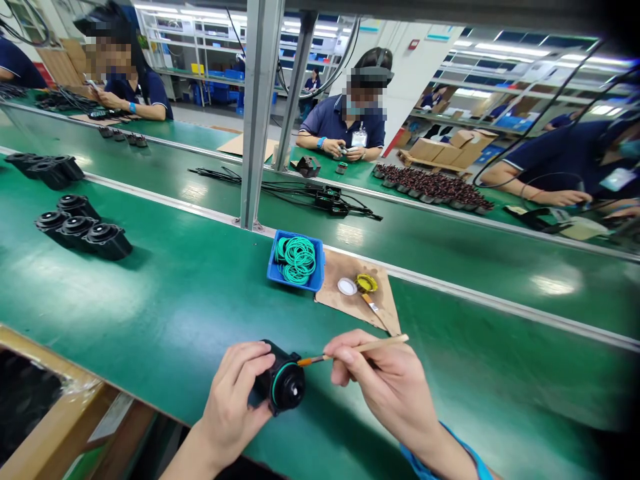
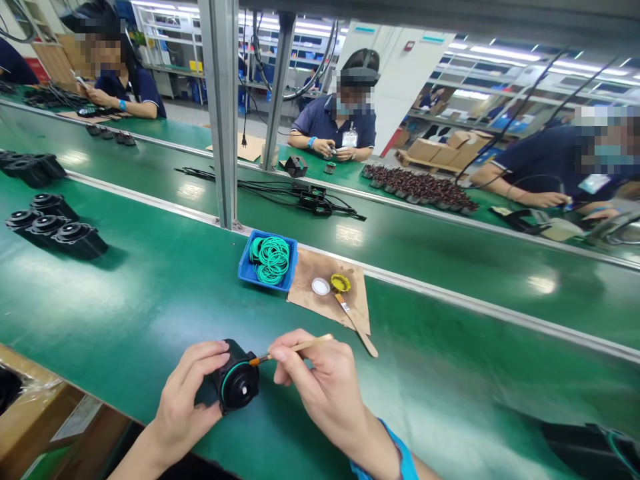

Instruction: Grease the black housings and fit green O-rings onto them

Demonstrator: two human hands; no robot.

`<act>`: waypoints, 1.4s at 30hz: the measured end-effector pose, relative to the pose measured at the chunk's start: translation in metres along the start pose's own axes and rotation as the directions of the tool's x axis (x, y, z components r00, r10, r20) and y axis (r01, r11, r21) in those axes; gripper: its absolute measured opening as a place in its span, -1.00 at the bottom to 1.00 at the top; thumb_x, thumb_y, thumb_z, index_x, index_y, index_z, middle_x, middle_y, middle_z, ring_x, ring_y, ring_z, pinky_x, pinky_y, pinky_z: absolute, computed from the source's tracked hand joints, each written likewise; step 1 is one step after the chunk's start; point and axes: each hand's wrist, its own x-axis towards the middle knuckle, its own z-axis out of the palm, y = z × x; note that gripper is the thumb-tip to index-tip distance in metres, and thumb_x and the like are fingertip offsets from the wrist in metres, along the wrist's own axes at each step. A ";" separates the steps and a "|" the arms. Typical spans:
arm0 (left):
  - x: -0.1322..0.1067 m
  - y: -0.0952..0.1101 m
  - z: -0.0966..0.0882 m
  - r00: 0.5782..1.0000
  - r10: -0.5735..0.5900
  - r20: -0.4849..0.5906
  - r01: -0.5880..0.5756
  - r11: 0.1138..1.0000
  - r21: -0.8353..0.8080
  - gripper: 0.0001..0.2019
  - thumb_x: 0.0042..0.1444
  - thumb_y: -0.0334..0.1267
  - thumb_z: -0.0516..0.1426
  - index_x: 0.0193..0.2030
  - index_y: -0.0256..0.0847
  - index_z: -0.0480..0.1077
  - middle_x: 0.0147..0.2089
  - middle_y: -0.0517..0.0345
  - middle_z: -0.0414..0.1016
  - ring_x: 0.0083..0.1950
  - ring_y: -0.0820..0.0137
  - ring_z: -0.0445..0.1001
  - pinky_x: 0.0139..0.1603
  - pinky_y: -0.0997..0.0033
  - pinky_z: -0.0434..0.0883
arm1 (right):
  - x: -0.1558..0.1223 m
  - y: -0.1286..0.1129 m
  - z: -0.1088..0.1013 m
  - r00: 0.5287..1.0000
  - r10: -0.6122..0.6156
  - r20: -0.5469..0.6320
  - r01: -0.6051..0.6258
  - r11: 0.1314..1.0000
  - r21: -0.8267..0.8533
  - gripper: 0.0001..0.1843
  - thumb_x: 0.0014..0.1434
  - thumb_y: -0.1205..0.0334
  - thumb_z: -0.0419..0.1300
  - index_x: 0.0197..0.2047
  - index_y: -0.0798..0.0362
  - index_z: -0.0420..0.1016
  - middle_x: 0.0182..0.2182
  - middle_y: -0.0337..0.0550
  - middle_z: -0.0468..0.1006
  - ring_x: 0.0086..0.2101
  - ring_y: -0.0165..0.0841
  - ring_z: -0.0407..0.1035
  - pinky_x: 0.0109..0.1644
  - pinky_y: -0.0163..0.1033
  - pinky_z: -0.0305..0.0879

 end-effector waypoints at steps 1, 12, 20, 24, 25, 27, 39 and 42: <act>0.000 0.000 0.000 1.000 0.003 -0.003 -0.003 1.000 0.006 -0.76 0.26 -0.36 0.20 0.05 -0.31 0.39 -0.02 -0.15 0.55 0.04 0.22 0.55 0.07 0.25 0.53 | 0.001 -0.001 0.001 1.000 -0.015 -0.003 0.015 1.000 -0.012 -0.51 0.39 0.21 0.16 -0.60 0.05 0.54 -0.61 -0.22 0.60 -0.55 -0.44 0.54 -0.50 -0.43 0.37; -0.002 -0.001 -0.001 1.000 -0.006 -0.003 0.006 0.998 0.057 -0.65 0.16 -0.50 0.17 0.09 -0.24 0.37 0.00 -0.09 0.54 0.04 0.18 0.53 0.06 0.17 0.52 | 0.006 -0.013 0.013 0.985 -0.126 0.118 0.131 0.991 -0.035 -0.53 0.43 0.19 0.08 -0.52 0.03 0.51 -0.57 -0.18 0.59 -0.56 -0.39 0.50 -0.47 -0.36 0.41; -0.005 -0.004 -0.001 0.999 -0.046 -0.010 0.047 0.997 0.054 -0.61 0.16 -0.45 0.18 0.15 -0.25 0.35 0.01 -0.08 0.49 0.03 0.20 0.50 0.02 0.22 0.52 | -0.005 -0.020 0.018 0.894 -0.320 0.315 0.348 0.937 -0.036 -0.77 0.46 0.26 0.01 -0.21 0.07 0.44 -0.48 -0.13 0.56 -0.52 -0.35 0.36 -0.40 -0.26 0.32; -0.002 -0.003 -0.002 0.995 -0.089 -0.046 0.091 0.995 0.039 -0.63 0.17 -0.41 0.20 0.12 -0.23 0.35 -0.02 -0.05 0.51 -0.02 0.23 0.53 -0.04 0.28 0.54 | -0.012 -0.016 0.026 0.812 -0.442 0.381 0.497 0.866 -0.054 -0.67 0.48 0.26 -0.08 -0.27 0.07 0.42 -0.54 -0.16 0.50 -0.55 -0.35 0.31 -0.41 -0.24 0.27; -0.001 -0.002 -0.002 0.993 -0.105 -0.059 0.107 0.993 0.038 -0.64 0.16 -0.40 0.22 0.11 -0.22 0.36 -0.04 -0.04 0.52 -0.04 0.24 0.54 -0.05 0.29 0.55 | -0.013 -0.014 0.028 0.793 -0.464 0.393 0.531 0.844 -0.075 -0.63 0.49 0.27 -0.09 -0.31 0.07 0.42 -0.57 -0.17 0.48 -0.57 -0.36 0.29 -0.41 -0.24 0.26; 0.001 -0.002 -0.002 0.987 -0.139 -0.081 0.142 0.989 0.033 -0.63 0.14 -0.37 0.25 0.09 -0.20 0.37 -0.06 -0.02 0.53 -0.06 0.24 0.57 -0.06 0.29 0.56 | -0.015 -0.011 0.031 0.758 -0.488 0.432 0.586 0.801 -0.124 -0.57 0.49 0.29 -0.12 -0.37 0.06 0.42 -0.60 -0.20 0.43 -0.59 -0.37 0.25 -0.43 -0.25 0.25; -0.004 -0.004 0.001 0.901 -0.418 -0.115 0.402 0.905 -0.139 -0.42 -0.22 -0.21 0.51 -0.03 -0.12 0.46 -0.10 0.09 0.64 -0.09 0.16 0.66 -0.09 0.22 0.62 | -0.008 -0.008 -0.004 0.893 -0.383 0.234 0.389 0.921 0.024 -0.69 0.50 0.15 -0.14 -0.03 -0.07 0.42 -0.45 -0.14 0.56 -0.46 -0.28 0.45 -0.32 -0.19 0.39; -0.008 -0.006 0.003 0.860 -0.505 -0.075 0.486 0.855 -0.178 -0.31 -0.39 -0.35 0.54 -0.03 -0.10 0.46 -0.09 0.14 0.66 -0.09 0.16 0.67 -0.06 0.22 0.62 | -0.008 -0.001 -0.002 0.963 -0.246 0.113 0.244 0.969 0.032 -0.73 0.51 0.20 -0.11 0.02 -0.12 0.40 -0.23 -0.13 0.64 -0.28 -0.29 0.54 -0.19 -0.23 0.45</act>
